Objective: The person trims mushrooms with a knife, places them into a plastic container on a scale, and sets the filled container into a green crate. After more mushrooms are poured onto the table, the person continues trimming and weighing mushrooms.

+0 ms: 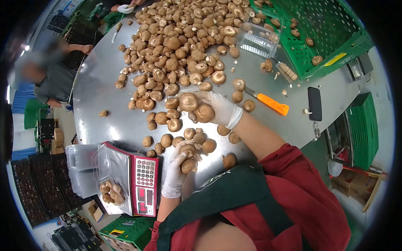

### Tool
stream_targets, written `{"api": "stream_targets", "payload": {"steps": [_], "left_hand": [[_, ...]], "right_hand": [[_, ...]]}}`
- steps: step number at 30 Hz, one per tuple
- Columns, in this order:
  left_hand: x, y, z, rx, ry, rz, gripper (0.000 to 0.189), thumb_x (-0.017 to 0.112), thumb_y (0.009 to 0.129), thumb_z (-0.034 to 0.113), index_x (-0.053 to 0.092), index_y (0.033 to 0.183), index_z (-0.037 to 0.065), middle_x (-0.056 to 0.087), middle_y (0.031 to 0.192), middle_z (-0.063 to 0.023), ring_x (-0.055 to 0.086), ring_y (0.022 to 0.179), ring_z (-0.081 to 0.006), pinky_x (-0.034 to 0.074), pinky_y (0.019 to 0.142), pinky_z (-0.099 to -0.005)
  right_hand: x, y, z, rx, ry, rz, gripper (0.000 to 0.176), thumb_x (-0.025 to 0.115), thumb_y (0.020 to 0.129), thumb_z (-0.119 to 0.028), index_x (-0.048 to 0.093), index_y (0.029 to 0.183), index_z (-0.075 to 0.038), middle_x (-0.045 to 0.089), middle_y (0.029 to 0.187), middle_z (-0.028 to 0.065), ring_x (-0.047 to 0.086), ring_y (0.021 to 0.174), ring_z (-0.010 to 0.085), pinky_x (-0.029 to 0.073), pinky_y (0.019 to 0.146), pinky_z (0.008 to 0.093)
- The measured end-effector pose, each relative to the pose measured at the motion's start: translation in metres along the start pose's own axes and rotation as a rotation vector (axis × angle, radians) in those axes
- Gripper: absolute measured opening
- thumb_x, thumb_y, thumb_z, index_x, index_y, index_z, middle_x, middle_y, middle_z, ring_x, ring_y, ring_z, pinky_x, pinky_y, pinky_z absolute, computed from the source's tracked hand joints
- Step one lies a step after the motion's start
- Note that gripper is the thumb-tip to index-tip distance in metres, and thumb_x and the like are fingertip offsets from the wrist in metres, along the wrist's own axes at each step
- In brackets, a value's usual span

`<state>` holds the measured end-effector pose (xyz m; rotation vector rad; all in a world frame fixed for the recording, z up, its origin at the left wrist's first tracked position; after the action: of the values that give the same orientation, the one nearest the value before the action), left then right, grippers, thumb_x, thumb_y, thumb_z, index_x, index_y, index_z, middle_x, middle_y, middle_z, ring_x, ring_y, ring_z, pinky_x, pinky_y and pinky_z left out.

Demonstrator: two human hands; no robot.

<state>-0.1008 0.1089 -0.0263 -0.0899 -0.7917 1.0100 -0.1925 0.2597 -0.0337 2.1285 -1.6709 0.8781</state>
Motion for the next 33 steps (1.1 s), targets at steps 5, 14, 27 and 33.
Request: {"api": "stream_targets", "payload": {"steps": [5, 14, 27, 33], "left_hand": [[0.01, -0.026, -0.005, 0.04, -0.003, 0.013, 0.03, 0.051, 0.092, 0.012, 0.053, 0.121, 0.002, 0.062, 0.109, -0.0107, 0.063, 0.085, -0.0175, 0.05, 0.055, -0.0218], [-0.005, -0.066, -0.038, 0.035, -0.018, -0.01, 0.03, 0.051, 0.095, 0.011, 0.051, 0.123, 0.002, 0.061, 0.111, -0.0102, 0.06, 0.092, -0.0175, 0.05, 0.076, -0.0274], [-0.109, -0.133, -0.041, 0.125, -0.077, 0.276, 0.033, 0.054, 0.092, 0.012, 0.051, 0.123, -0.001, 0.059, 0.114, -0.0169, 0.063, 0.088, -0.0217, 0.055, 0.074, -0.03], [-0.127, -0.139, -0.02, 0.107, -0.079, 0.301, 0.032, 0.05, 0.091, 0.006, 0.051, 0.122, 0.0, 0.06, 0.111, -0.0153, 0.062, 0.087, -0.0207, 0.053, 0.076, -0.0297]], "right_hand": [[0.018, -0.015, -0.004, -0.007, -0.116, -0.028, 0.057, 0.041, 0.103, -0.043, 0.047, 0.138, 0.003, 0.063, 0.11, 0.0126, 0.057, 0.083, 0.0151, 0.049, 0.074, 0.0282], [0.007, -0.038, -0.007, -0.107, -1.545, 0.177, 0.035, 0.068, 0.083, -0.029, 0.067, 0.115, -0.013, 0.062, 0.109, 0.0092, 0.065, 0.098, 0.0245, 0.053, 0.082, 0.0381], [0.109, 0.091, 0.063, -0.154, -1.83, -0.012, 0.036, 0.066, 0.083, -0.026, 0.061, 0.117, -0.015, 0.061, 0.11, 0.0121, 0.064, 0.094, 0.0337, 0.052, 0.082, 0.0449], [0.104, 0.113, 0.053, 0.289, -1.022, -0.19, 0.044, 0.062, 0.092, -0.028, 0.056, 0.131, -0.008, 0.067, 0.117, 0.0094, 0.066, 0.099, 0.0211, 0.053, 0.085, 0.0351]]}}
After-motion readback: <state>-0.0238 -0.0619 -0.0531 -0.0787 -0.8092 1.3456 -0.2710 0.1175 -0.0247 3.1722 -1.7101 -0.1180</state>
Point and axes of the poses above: each hand's wrist, its own y-axis towards the middle knuckle, its own x-axis out of the palm, z = x × y, the point moved 10 cm from there along y, towards the middle knuckle
